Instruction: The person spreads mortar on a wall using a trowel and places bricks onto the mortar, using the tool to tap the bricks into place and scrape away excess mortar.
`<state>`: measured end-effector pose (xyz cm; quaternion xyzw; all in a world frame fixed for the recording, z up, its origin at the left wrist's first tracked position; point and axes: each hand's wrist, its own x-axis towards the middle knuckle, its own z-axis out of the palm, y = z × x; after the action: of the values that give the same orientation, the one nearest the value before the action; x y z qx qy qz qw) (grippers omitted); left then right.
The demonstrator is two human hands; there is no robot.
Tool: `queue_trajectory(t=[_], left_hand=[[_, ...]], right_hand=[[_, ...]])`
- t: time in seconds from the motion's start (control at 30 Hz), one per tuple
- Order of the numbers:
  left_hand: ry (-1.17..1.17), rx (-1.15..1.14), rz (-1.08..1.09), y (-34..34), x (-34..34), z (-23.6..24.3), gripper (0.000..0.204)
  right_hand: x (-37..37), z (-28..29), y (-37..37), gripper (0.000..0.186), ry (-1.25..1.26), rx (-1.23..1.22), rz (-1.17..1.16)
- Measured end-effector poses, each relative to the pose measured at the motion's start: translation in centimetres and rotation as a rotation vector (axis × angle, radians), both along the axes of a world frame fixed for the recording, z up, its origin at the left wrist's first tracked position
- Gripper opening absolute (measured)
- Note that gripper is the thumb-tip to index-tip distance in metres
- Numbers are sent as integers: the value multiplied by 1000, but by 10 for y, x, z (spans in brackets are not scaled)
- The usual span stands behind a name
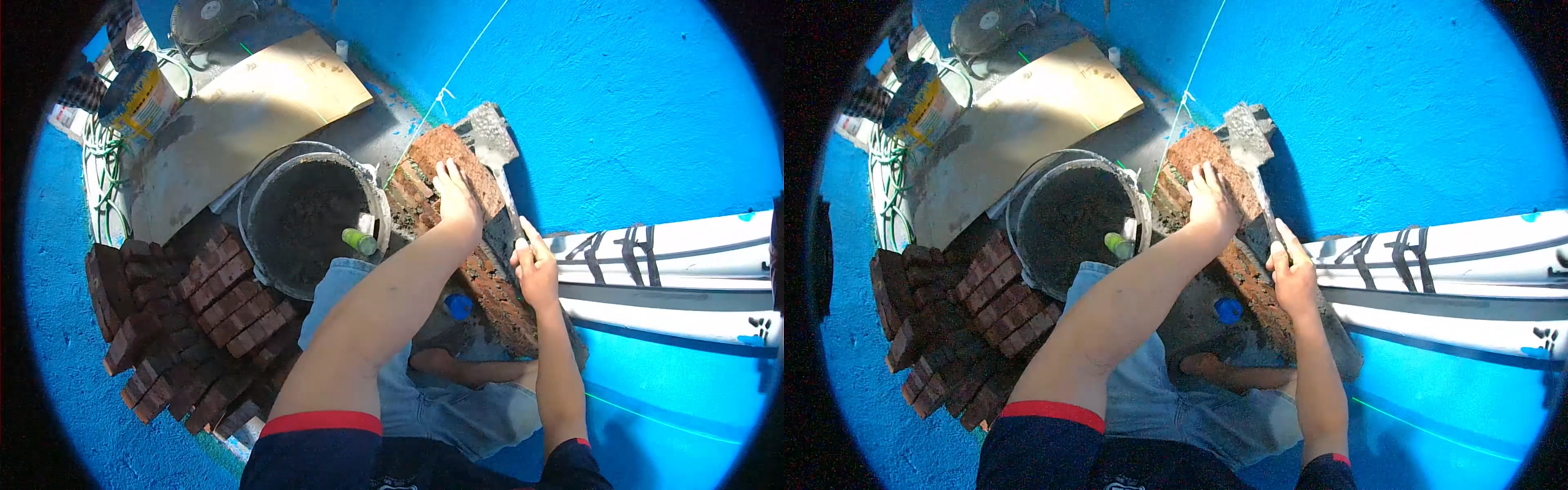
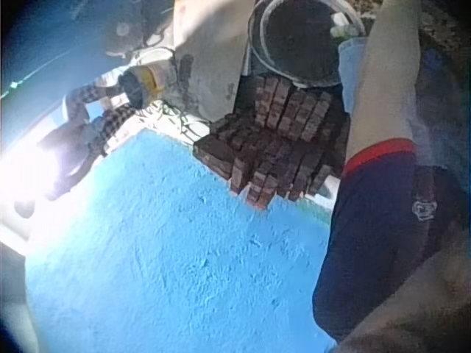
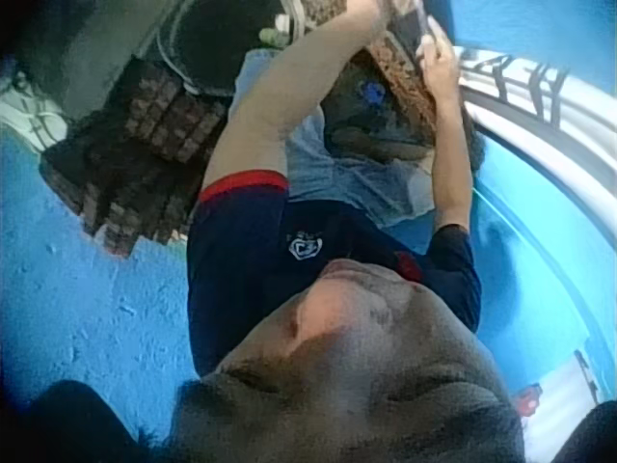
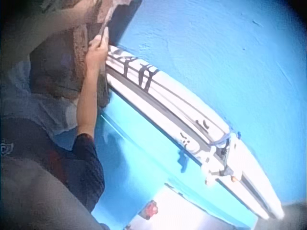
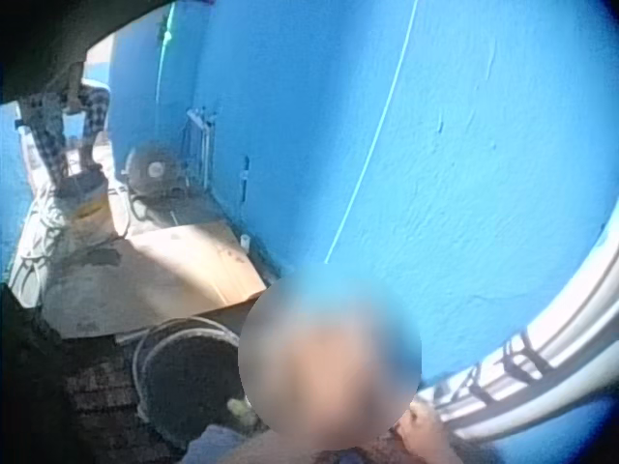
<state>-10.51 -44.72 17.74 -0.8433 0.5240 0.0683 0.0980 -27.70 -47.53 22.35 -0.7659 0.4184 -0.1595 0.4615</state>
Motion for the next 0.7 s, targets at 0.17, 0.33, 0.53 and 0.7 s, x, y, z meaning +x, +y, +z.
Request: queue_trajectory(t=[0.17,0.33,0.53,0.7], left_hand=[[105,11,87,-1,2,-5,64],[80,-3,65,3,-1,4,62],[46,145,-86,7,7,14,58],[109,55,-56,8,5,-2,59]], right_hand=[[21,-13,-3,38,73,-295,55],[26,-20,-9,36,130,-422,126],[27,-27,-8,33,104,-382,130],[27,-27,-5,34,122,-413,140]])
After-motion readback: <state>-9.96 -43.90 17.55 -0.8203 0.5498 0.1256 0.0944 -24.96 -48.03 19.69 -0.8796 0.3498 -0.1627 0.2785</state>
